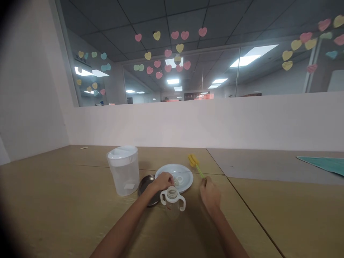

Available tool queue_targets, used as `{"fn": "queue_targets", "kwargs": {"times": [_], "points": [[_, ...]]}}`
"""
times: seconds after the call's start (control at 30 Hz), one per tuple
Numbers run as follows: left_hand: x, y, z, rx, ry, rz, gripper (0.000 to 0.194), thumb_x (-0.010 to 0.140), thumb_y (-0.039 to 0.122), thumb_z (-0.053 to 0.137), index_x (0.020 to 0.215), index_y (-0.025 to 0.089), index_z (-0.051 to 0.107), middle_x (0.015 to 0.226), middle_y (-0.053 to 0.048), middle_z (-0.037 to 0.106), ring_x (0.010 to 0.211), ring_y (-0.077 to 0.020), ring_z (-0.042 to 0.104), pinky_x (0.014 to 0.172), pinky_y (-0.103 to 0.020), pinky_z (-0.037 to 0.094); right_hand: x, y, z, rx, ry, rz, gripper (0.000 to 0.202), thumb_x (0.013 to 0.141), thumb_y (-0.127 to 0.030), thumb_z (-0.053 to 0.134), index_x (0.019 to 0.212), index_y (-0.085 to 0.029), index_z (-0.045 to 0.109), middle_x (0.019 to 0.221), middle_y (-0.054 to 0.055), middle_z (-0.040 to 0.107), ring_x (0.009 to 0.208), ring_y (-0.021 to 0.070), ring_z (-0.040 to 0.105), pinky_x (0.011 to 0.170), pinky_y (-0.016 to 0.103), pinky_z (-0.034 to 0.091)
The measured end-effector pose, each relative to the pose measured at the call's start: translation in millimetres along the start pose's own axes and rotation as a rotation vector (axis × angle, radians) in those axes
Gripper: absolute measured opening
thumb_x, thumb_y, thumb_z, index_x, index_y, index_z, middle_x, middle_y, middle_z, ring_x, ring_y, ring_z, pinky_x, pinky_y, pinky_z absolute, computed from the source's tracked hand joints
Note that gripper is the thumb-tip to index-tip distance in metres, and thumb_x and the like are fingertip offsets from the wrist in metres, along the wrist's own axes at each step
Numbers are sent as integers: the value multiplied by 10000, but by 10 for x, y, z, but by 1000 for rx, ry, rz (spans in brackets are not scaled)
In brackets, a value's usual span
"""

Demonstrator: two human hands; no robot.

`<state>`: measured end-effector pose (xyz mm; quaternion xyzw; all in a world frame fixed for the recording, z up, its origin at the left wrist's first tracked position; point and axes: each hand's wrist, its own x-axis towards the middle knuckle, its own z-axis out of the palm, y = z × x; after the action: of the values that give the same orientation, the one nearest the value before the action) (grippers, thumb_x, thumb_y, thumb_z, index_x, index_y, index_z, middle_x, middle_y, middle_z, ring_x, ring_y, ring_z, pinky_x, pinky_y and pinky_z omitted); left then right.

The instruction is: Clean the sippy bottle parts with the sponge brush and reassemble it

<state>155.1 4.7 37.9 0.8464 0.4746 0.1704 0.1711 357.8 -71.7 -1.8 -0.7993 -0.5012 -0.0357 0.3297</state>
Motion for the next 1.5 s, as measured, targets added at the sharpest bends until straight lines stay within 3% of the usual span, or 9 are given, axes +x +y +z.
{"fn": "queue_targets", "kwargs": {"times": [0.2, 0.37, 0.6, 0.77, 1.03, 1.17, 1.27, 1.5], "points": [[-53, -75, -45, -155, 67, 38, 69, 609, 198, 600, 641, 144, 628, 678, -30, 643, 650, -148, 569, 614, -239, 425, -77, -116, -71, 11, 12, -39, 295, 879, -320, 308, 883, -179, 568, 666, 61, 631, 590, 173, 565, 494, 241, 227], [-151, -121, -17, -401, 189, 80, 94, 703, 239, 538, 712, 156, 581, 722, -14, 640, 662, -123, 585, 600, -210, 433, -126, -187, -119, 9, 45, -56, 280, 880, -307, 327, 880, -182, 577, 688, 55, 633, 565, 143, 533, 492, 231, 194], [-258, -154, 161, -733, 425, 94, 54, 712, 194, 541, 741, 154, 518, 1035, -88, 627, 848, -131, 620, 740, -229, 477, -197, -213, -46, 71, 116, -207, 297, 859, -338, 344, 823, -175, 590, 608, 32, 601, 511, 120, 485, 491, 225, 188], [-300, -203, 201, -943, 520, 163, 353, 638, 151, 627, 978, 154, 536, 996, -93, 650, 925, -158, 621, 829, -269, 479, -250, -220, 9, 154, 179, -330, 348, 840, -395, 339, 733, -173, 585, 520, 3, 548, 458, 106, 455, 475, 217, 194], [-308, -221, 205, -1130, 682, 88, 348, 664, 324, 684, 929, 112, 606, 814, -83, 684, 677, -158, 650, 673, -289, 526, -313, -204, 61, 176, 244, -592, 369, 863, -377, 333, 757, -165, 615, 542, 15, 592, 451, 92, 480, 476, 203, 241], [-343, -225, 140, -1186, 733, 54, 475, 667, 338, 692, 1053, 126, 515, 792, -64, 677, 608, -125, 626, 564, -238, 511, -276, -171, 132, 56, 341, -487, 379, 866, -365, 323, 782, -165, 635, 551, 36, 615, 438, 105, 492, 455, 218, 194], [-379, -242, 97, -1183, 764, 22, 525, 666, 356, 697, 1092, 141, 477, 822, -76, 683, 643, -133, 623, 465, -187, 454, -252, -153, 137, 66, 342, -412, 383, 862, -380, 327, 809, -169, 642, 582, 45, 636, 444, 115, 509, 456, 219, 207], [-374, -298, 101, -1244, 792, -34, 536, 641, 391, 715, 1067, 147, 500, 777, -64, 684, 715, -157, 642, 543, -210, 481, -357, -248, 72, 283, 246, -460, 383, 852, -416, 349, 748, -176, 628, 587, 20, 629, 468, 108, 514, 483, 197, 301]]}}
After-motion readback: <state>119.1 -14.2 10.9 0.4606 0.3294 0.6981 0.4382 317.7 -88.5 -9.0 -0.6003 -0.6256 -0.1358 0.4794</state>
